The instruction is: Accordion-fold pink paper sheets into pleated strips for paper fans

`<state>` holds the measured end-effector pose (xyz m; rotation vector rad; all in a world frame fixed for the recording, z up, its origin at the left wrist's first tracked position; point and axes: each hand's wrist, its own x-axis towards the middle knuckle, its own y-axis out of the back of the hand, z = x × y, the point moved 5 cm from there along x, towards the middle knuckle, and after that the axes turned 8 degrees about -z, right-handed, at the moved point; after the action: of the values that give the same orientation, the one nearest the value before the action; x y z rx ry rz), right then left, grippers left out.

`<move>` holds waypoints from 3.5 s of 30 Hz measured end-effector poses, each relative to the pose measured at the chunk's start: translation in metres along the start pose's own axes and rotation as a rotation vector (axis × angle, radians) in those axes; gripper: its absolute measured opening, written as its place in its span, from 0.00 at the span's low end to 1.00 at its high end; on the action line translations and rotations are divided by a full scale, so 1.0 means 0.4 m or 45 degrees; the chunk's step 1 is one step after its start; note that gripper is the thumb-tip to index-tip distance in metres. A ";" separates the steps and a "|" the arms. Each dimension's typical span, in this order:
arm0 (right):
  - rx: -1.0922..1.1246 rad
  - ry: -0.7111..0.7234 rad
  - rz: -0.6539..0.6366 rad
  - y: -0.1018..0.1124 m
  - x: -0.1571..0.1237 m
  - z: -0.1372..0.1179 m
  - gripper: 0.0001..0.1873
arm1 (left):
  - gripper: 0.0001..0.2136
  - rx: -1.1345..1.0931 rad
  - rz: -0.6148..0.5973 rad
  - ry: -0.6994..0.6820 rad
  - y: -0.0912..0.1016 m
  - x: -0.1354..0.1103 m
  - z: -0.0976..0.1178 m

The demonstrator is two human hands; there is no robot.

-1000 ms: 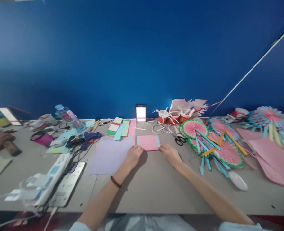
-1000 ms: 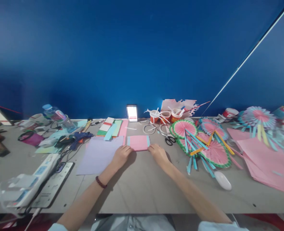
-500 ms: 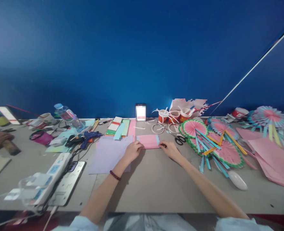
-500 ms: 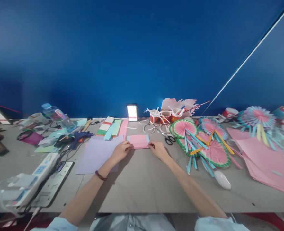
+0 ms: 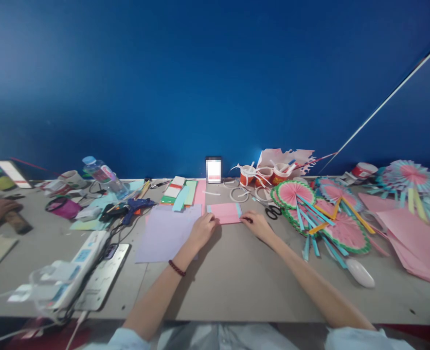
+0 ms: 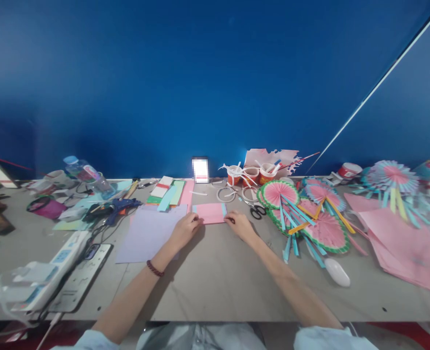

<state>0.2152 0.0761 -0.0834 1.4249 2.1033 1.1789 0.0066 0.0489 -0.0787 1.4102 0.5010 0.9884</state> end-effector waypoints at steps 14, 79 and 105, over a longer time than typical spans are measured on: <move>-0.317 0.104 -0.114 -0.010 -0.012 -0.027 0.11 | 0.09 0.163 -0.049 -0.068 -0.014 -0.005 0.018; -0.208 0.149 -0.269 -0.001 -0.010 -0.067 0.09 | 0.11 -0.370 -0.188 0.195 0.020 -0.009 0.010; 0.092 -0.154 -0.279 -0.006 0.033 -0.030 0.10 | 0.06 -0.770 -0.276 0.466 -0.014 0.008 -0.076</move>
<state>0.1999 0.0822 -0.0761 1.2243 2.1714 0.9193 -0.0147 0.0698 -0.0879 0.6252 0.5492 1.1057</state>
